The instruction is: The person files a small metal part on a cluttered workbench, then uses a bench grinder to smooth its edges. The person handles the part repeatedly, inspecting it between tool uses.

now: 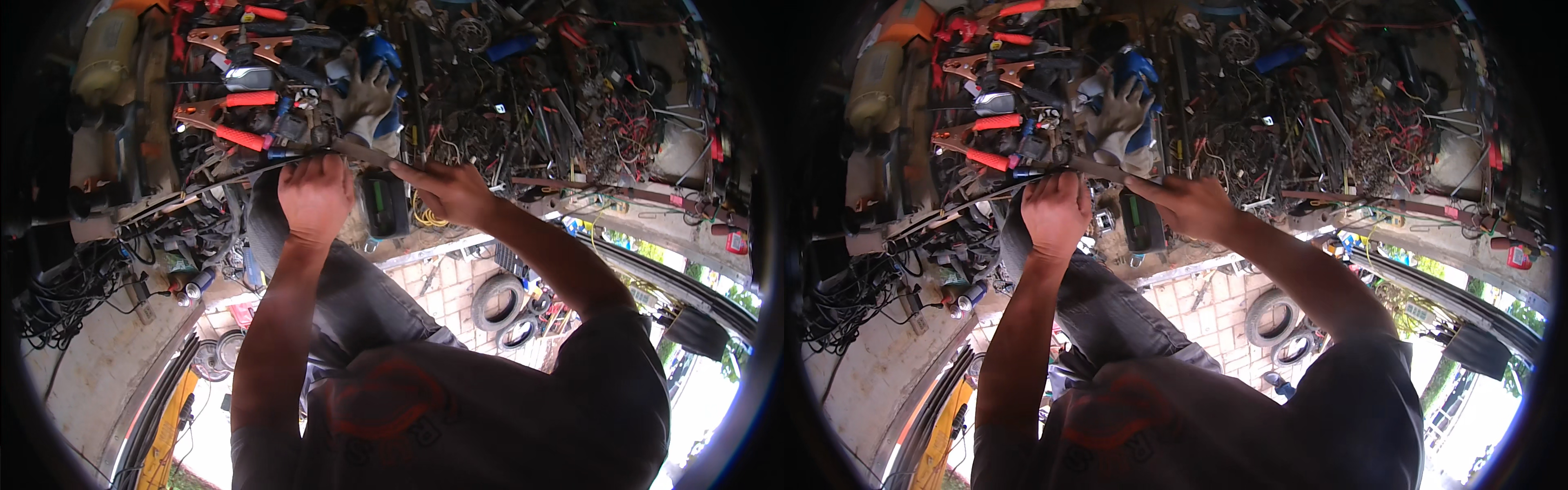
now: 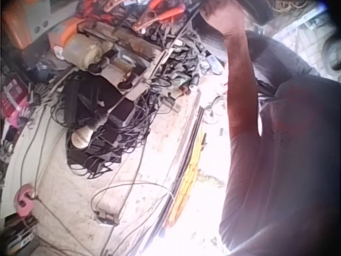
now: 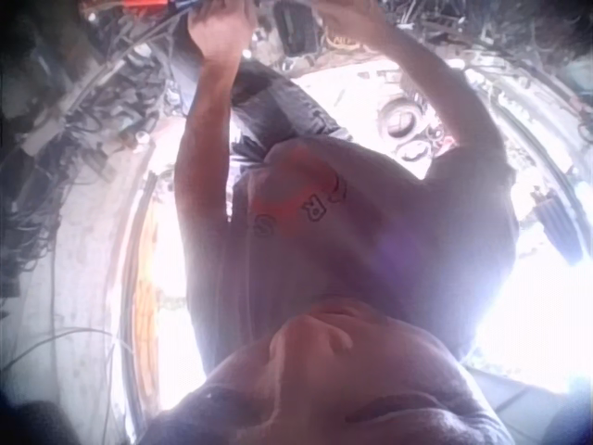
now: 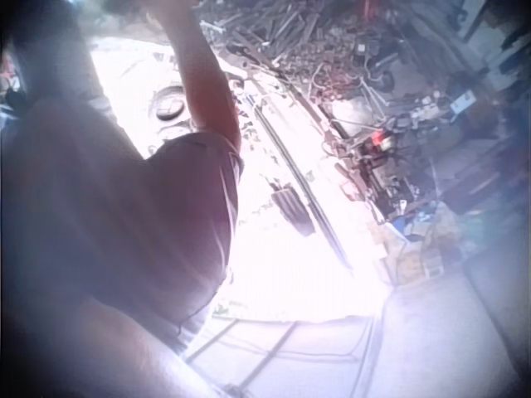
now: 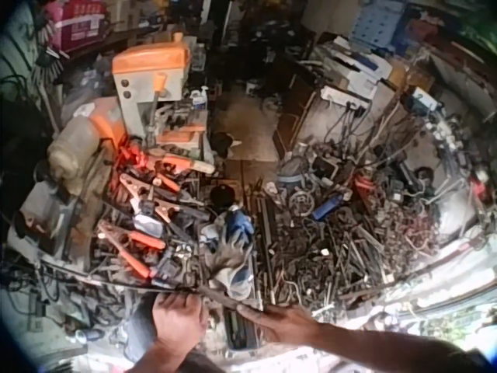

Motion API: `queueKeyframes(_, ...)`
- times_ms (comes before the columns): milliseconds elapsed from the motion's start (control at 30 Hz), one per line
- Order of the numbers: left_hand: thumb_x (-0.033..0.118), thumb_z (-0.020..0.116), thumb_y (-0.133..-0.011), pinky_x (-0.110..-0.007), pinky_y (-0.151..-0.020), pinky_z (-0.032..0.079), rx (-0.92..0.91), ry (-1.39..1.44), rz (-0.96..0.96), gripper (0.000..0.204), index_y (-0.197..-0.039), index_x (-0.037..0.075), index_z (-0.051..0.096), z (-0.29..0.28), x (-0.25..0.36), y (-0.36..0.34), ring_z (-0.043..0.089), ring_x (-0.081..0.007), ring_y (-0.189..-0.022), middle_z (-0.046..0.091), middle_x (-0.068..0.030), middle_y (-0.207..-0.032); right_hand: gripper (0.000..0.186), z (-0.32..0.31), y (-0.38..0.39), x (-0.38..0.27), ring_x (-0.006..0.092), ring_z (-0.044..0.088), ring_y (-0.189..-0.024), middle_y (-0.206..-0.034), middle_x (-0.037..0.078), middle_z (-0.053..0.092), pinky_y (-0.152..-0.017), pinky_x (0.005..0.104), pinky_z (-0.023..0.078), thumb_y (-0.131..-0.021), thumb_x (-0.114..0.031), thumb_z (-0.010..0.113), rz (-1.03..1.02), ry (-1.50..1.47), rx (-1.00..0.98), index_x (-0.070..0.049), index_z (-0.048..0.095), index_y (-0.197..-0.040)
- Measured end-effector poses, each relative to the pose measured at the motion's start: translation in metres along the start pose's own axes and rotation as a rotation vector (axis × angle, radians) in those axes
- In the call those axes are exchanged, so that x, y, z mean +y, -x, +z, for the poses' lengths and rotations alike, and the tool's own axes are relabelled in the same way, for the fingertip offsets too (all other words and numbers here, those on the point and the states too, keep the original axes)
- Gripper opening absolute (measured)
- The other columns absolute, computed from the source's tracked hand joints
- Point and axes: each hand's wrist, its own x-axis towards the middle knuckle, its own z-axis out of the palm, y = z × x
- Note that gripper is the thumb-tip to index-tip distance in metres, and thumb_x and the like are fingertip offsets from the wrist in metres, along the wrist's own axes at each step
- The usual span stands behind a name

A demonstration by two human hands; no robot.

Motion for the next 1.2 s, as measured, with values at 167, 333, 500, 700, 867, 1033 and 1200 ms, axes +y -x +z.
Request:
queueKeyframes(167,0.016,0.067,-0.075,-0.037,-0.060,0.042,0.007,-0.003,0.039,0.016,-0.072,0.012,0.051,0.001,-0.002,-0.001,0.060,-0.0233,-0.062,0.058,-0.0038,-0.067,0.059,0.007,-0.008,0.005,0.0216,0.057,-0.047,-0.072,0.003,0.060,-0.039,0.0361,0.046,-0.080,-0.016,0.066,-0.145,-0.022,0.102,-0.027,0.052,-0.136)
queueKeyframes(333,0.016,0.066,-0.078,-0.039,-0.060,0.043,-0.012,0.014,0.016,0.015,-0.073,0.010,0.053,0.001,-0.002,0.000,0.061,-0.0248,-0.062,0.059,-0.0054,-0.067,0.059,0.008,0.001,0.009,0.0219,0.058,-0.047,-0.071,0.003,0.059,-0.039,0.0361,0.046,-0.081,-0.016,0.065,-0.102,0.038,-0.001,-0.027,0.050,-0.137)
queueKeyframes(500,0.016,0.067,-0.075,-0.037,-0.059,0.042,0.020,-0.010,0.046,0.017,-0.072,0.012,0.050,0.001,-0.002,-0.001,0.059,-0.0233,-0.060,0.057,-0.0045,-0.065,0.056,-0.003,-0.005,-0.004,0.0217,0.058,-0.049,-0.071,0.003,0.059,-0.041,0.0356,0.046,-0.081,-0.018,0.067,-0.115,0.049,0.080,-0.027,0.054,-0.135)
queueKeyframes(700,0.016,0.065,-0.079,-0.039,-0.060,0.043,0.011,0.010,0.036,0.016,-0.072,0.011,0.052,0.001,-0.001,-0.003,0.061,-0.0250,-0.062,0.059,-0.0055,-0.066,0.058,-0.001,-0.004,-0.006,0.0204,0.058,-0.050,-0.073,0.003,0.060,-0.040,0.0334,0.046,-0.080,-0.016,0.067,-0.090,0.065,0.092,-0.027,0.053,-0.135)
queueKeyframes(867,0.017,0.065,-0.076,-0.038,-0.061,0.043,0.015,0.007,0.021,0.016,-0.072,0.011,0.051,0.001,-0.001,0.000,0.061,-0.0233,-0.063,0.059,-0.0046,-0.067,0.066,0.007,0.003,-0.010,0.0225,0.055,-0.046,-0.067,0.005,0.058,-0.040,0.0346,0.046,-0.077,-0.009,0.066,-0.088,0.006,0.208,-0.024,0.050,-0.139)
queueKeyframes(1033,0.017,0.066,-0.074,-0.038,-0.061,0.044,0.025,0.000,0.035,0.015,-0.071,0.012,0.052,0.003,0.000,-0.002,0.061,-0.0238,-0.063,0.059,-0.0047,-0.067,0.055,0.005,-0.013,-0.024,0.0245,0.062,-0.055,-0.077,0.008,0.064,-0.046,0.0373,0.049,-0.081,-0.012,0.061,-0.058,-0.077,0.202,-0.020,0.053,-0.134)
queueKeyframes(1200,0.016,0.064,-0.078,-0.040,-0.061,0.045,0.029,0.017,0.002,0.014,-0.071,0.011,0.053,0.003,-0.001,0.002,0.062,-0.0259,-0.063,0.060,-0.0058,-0.066,0.053,0.005,-0.002,-0.040,0.0285,0.063,-0.059,-0.076,0.011,0.064,-0.049,0.0405,0.050,-0.084,-0.013,0.061,0.145,-0.148,0.136,-0.022,0.052,-0.135)
